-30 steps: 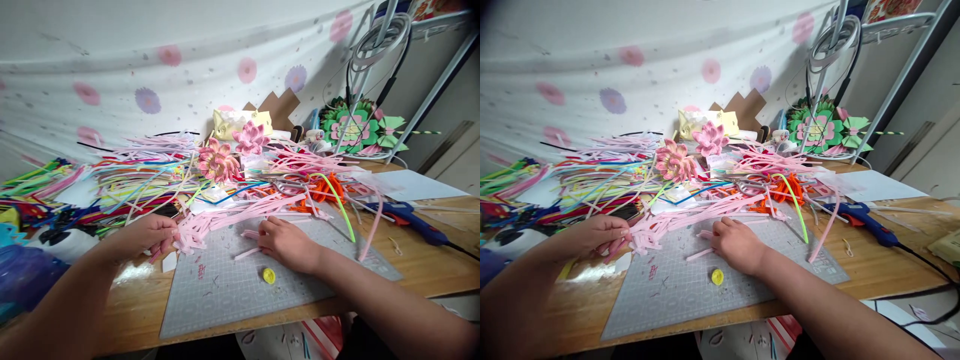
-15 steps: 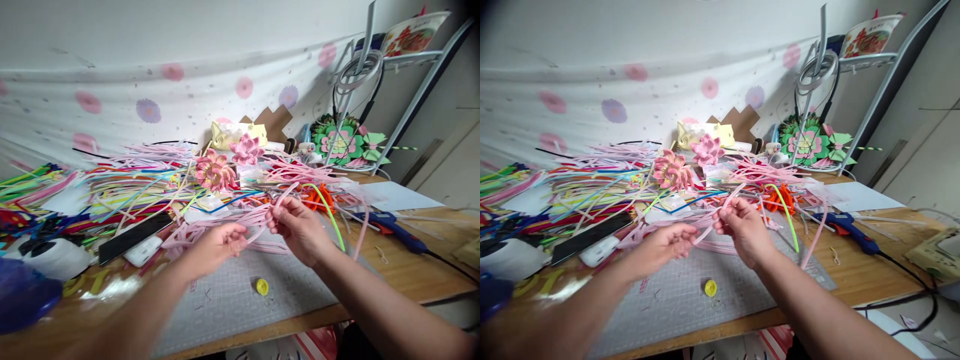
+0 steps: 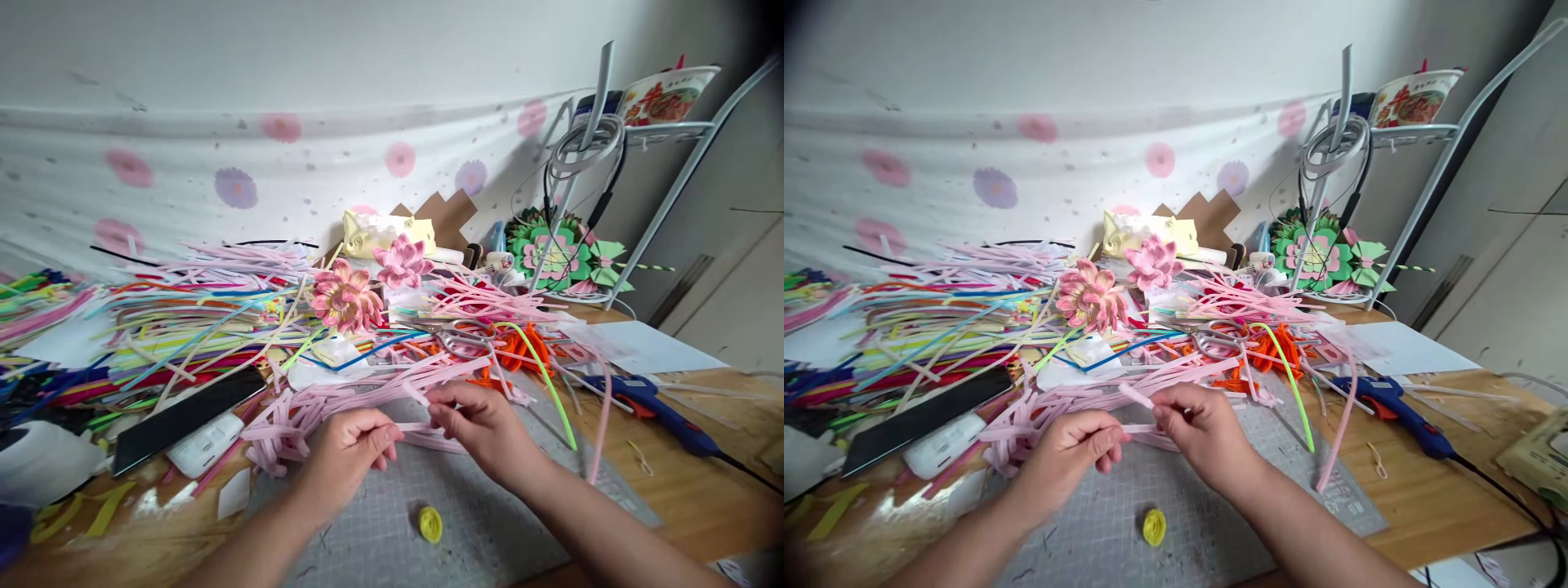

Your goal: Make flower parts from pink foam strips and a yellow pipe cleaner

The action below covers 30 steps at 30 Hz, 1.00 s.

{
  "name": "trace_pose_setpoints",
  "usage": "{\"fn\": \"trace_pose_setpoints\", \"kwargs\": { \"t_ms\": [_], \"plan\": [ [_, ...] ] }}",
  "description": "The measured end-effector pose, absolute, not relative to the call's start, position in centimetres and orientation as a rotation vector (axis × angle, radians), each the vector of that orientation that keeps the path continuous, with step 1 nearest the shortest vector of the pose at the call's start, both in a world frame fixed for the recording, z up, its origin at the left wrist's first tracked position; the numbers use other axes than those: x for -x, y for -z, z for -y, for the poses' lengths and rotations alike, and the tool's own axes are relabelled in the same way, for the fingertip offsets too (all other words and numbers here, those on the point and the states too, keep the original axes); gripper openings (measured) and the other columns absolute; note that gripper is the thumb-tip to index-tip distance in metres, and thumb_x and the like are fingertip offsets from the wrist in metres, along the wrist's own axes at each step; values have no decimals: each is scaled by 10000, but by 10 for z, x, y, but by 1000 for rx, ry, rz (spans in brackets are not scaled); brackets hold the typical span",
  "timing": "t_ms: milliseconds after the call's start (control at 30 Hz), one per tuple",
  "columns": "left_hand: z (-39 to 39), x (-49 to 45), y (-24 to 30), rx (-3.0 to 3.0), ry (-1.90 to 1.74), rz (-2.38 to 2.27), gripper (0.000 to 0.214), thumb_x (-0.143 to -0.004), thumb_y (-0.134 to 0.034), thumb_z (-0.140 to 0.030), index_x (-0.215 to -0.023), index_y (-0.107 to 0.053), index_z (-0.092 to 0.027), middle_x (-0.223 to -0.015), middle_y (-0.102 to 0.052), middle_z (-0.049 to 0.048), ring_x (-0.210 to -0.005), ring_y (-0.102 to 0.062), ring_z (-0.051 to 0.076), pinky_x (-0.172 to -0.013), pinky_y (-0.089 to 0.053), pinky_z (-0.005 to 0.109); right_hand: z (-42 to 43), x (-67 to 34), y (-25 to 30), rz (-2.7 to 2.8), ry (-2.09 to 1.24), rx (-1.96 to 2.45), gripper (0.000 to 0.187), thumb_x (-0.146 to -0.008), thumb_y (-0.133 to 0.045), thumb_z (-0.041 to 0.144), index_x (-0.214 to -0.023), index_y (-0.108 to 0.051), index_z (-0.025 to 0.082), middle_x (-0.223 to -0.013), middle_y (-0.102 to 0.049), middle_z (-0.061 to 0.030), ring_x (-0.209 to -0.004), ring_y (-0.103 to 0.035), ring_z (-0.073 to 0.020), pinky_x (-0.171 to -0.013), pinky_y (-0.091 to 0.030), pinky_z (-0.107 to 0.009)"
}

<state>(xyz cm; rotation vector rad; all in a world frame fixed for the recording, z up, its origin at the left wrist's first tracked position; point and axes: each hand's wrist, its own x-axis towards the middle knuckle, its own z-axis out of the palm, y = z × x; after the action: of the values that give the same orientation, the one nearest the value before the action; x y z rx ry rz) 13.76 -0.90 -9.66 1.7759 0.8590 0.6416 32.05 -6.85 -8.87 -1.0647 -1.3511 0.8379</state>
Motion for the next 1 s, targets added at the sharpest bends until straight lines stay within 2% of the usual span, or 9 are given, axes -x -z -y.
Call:
{"fn": "trace_pose_setpoints", "kwargs": {
  "t_ms": [133, 233, 533, 667, 767, 833, 900, 1000],
  "plan": [
    [10, -136, 95, -2019, -781, -913, 247, -823, -501, -299, -655, -623, -167, -591, -609, 0, -541, -554, 115, -551, -413, 227, 70, -324, 87, 1823, -124, 1282, 212, -812, -495, 107, -898, -678, 172, -724, -633, -54, -663, -540, -155, -603, -413, -272],
    [10, -136, 92, -2005, -777, -924, 271, -824, -505, -314, -616, -603, -171, -567, -599, -8, -523, -554, 114, -539, -412, 226, 73, -324, 84, 2039, 128, 1368, 245, -819, -463, 84, -937, -667, 152, -732, -618, -71, -689, -512, -180, -623, -393, -298],
    [10, -137, 89, -1801, -620, -946, 273, -792, -530, -351, -600, -572, -161, -568, -590, 0, -506, -540, 120, -501, -401, 230, 77, -327, 83, 2255, 178, 1357, 211, -857, -446, 98, -903, -642, 160, -747, -577, -65, -723, -457, -185, -637, -356, -297],
    [9, -135, 89, -1719, -555, -870, 276, -796, -519, -384, -646, -569, -158, -523, -521, -29, -472, -477, 102, -466, -373, 216, 77, -328, 79, 2341, 158, 1362, 218, -867, -438, 105, -921, -640, 163, -752, -564, -62, -728, -448, -189, -619, -341, -297],
    [8, -132, 88, -1791, -568, -825, 298, -809, -502, -381, -620, -565, -160, -496, -457, -45, -471, -419, 92, -454, -322, 206, 77, -328, 78, 2341, 63, 1323, 237, -890, -418, 129, -1003, -625, 157, -786, -571, -68, -746, -467, -184, -626, -361, -287],
    [7, -130, 87, -1796, -615, -824, 294, -809, -507, -371, -613, -567, -160, -506, -450, -43, -485, -411, 92, -461, -309, 207, 77, -328, 80, 2300, 12, 1301, 237, -905, -447, 222, -1068, -599, 143, -838, -582, -82, -772, -488, -184, -651, -385, -288],
    [7, -130, 87, -1766, -657, -830, 280, -805, -517, -360, -617, -574, -161, -510, -461, -40, -496, -419, 96, -475, -314, 210, 78, -326, 81, 2296, 48, 1313, 278, -888, -496, 316, -1078, -593, 139, -853, -592, -90, -779, -502, -193, -648, -394, -295],
    [7, -130, 88, -1715, -682, -838, 263, -800, -529, -348, -625, -591, -161, -504, -479, -32, -500, -430, 101, -491, -327, 216, 78, -322, 82, 2340, 223, 1347, 219, -877, -513, 288, -1020, -611, 154, -804, -605, -76, -739, -510, -198, -602, -375, -300]
  ]
}}
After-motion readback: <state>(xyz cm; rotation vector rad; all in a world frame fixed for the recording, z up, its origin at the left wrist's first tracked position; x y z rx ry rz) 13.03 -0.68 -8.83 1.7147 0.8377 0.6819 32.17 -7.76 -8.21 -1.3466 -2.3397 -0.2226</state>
